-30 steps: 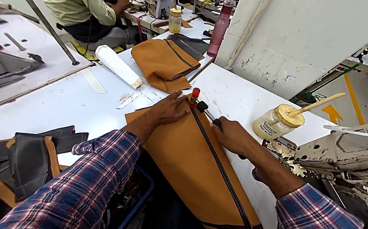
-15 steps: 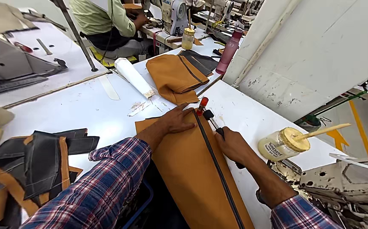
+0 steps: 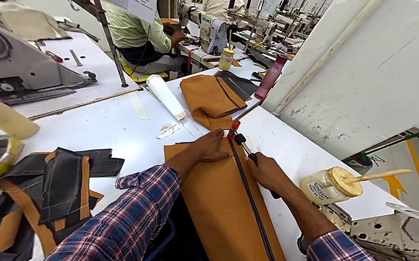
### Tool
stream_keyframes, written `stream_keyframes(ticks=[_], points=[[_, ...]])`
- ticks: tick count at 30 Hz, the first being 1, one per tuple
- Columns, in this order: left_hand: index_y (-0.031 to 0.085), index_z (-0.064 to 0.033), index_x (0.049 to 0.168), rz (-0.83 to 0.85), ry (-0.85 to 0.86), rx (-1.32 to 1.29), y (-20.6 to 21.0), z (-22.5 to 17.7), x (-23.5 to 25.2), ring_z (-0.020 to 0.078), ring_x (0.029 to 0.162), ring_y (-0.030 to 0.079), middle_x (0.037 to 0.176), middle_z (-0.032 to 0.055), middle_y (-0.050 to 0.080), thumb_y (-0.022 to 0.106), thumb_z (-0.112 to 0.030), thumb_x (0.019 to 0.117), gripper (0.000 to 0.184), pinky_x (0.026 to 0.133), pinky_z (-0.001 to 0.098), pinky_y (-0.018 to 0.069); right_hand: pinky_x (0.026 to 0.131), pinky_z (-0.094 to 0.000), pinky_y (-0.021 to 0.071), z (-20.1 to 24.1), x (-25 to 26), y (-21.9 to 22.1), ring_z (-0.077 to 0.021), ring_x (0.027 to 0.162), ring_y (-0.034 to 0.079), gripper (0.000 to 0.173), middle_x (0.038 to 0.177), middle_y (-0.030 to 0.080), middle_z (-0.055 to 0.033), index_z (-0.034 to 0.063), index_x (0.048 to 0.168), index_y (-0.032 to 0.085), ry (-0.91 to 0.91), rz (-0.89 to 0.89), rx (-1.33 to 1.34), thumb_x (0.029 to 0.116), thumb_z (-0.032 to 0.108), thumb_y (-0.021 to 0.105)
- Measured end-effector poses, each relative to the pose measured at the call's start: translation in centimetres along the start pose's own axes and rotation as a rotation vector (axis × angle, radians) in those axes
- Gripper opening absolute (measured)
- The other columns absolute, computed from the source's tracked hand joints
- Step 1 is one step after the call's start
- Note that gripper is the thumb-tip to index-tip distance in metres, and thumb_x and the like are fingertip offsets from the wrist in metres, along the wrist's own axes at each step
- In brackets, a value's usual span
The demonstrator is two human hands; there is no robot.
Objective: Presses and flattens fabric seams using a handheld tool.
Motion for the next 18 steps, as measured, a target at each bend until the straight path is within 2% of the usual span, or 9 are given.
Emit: stream_keyframes(ticks=[3,6,7,10,11,12,14,15,18], points=[[0.034,0.0021,0.157,-0.004,-0.015,-0.008,-0.2,-0.1,0.0,0.0263,0.151,0.035,0.166,0.0169,0.03,0.054,-0.074,0.089,0.104,0.122,0.0447,0.0322,0.057,-0.0454,0.0528,0.8,0.0,-0.2,-0.0252,0.062,0.063,0.041,0.072,0.059,-0.0089,0.0076,0.11,0.056,-0.08,-0.149,0.074,0.1087,0.046,0.042],[0.032,0.0029,0.157,0.004,-0.017,0.0,-0.1,0.0,-0.1,0.0262,0.151,0.035,0.166,0.0178,0.029,0.054,-0.074,0.0893,0.105,0.122,0.0445,0.0327,0.063,-0.0452,0.0546,0.7,1.1,0.7,-0.0261,0.068,0.065,0.044,0.079,0.061,-0.0123,0.0056,0.108,0.057,0.021,0.08,0.004,0.109,0.046,0.04],[0.033,0.0031,0.157,0.0,-0.014,0.005,-0.1,0.0,-0.1,0.026,0.151,0.035,0.166,0.0179,0.029,0.054,-0.074,0.0891,0.105,0.122,0.0443,0.0333,0.063,-0.0455,0.054,0.9,1.2,0.2,-0.0265,0.068,0.064,0.043,0.079,0.061,-0.0125,0.0053,0.106,0.057,0.039,0.089,0.004,0.1088,0.046,0.042],[0.034,0.0042,0.156,-0.013,-0.016,0.007,-0.4,-0.4,-0.1,0.0252,0.151,0.036,0.166,0.0178,0.029,0.054,-0.075,0.0884,0.106,0.122,0.0428,0.0335,0.059,-0.0482,0.0531,1.8,-0.2,-1.3,-0.0283,0.066,0.064,0.043,0.074,0.06,-0.0121,0.0045,0.109,0.058,-0.028,-0.18,0.127,0.1086,0.045,0.044],[0.034,0.0044,0.156,-0.011,-0.017,0.008,-0.4,-0.4,-0.1,0.0252,0.151,0.035,0.166,0.0182,0.029,0.054,-0.075,0.0884,0.106,0.122,0.0424,0.0333,0.058,-0.0469,0.0532,1.8,-0.8,-1.1,-0.0272,0.064,0.063,0.043,0.073,0.059,-0.011,0.0049,0.113,0.056,-0.042,-0.221,0.141,0.1091,0.045,0.041],[0.034,0.0045,0.156,-0.005,-0.019,0.011,-0.4,-0.4,-0.1,0.0252,0.151,0.035,0.166,0.0186,0.029,0.053,-0.074,0.0894,0.105,0.122,0.0424,0.0329,0.061,-0.0465,0.0539,1.5,-1.2,-0.5,-0.0269,0.067,0.064,0.043,0.075,0.06,-0.0111,0.0051,0.115,0.056,-0.026,-0.163,0.12,0.1093,0.045,0.04],[0.036,0.0048,0.155,-0.015,-0.003,0.0,-0.4,-0.1,-0.4,0.0269,0.152,0.034,0.164,0.0196,0.031,0.054,-0.065,0.0946,0.094,0.123,0.0441,0.0317,0.069,-0.0468,0.0541,0.6,-2.2,0.4,-0.0274,0.075,0.065,0.043,0.083,0.062,-0.0123,0.006,0.113,0.056,0.051,0.114,0.007,0.1091,0.046,0.04],[0.039,0.0047,0.153,-0.042,0.018,-0.008,-0.4,0.0,-0.5,0.0279,0.151,0.035,0.163,0.0198,0.034,0.053,-0.056,0.0974,0.083,0.123,0.0453,0.0316,0.07,-0.0477,0.0536,0.2,-3.4,0.2,-0.0278,0.077,0.065,0.043,0.085,0.062,-0.0123,0.0066,0.112,0.057,0.076,0.182,-0.017,0.1088,0.046,0.041],[0.049,0.0053,0.146,-0.162,0.098,0.019,-0.8,0.0,-0.5,0.0326,0.145,0.044,0.154,0.0223,0.046,0.048,-0.032,0.1037,0.057,0.12,0.0493,0.035,0.069,-0.0459,0.0536,-1.6,-10.3,-0.6,-0.0256,0.074,0.064,0.045,0.08,0.06,-0.0088,0.0086,0.112,0.058,0.036,0.122,0.083,0.1074,0.05,0.041]])
Point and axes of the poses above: each hand's wrist, its own x-axis towards the middle knuckle, its own y-axis out of the palm, z = x × y, the point moved 7 cm from there along x, towards the middle knuckle
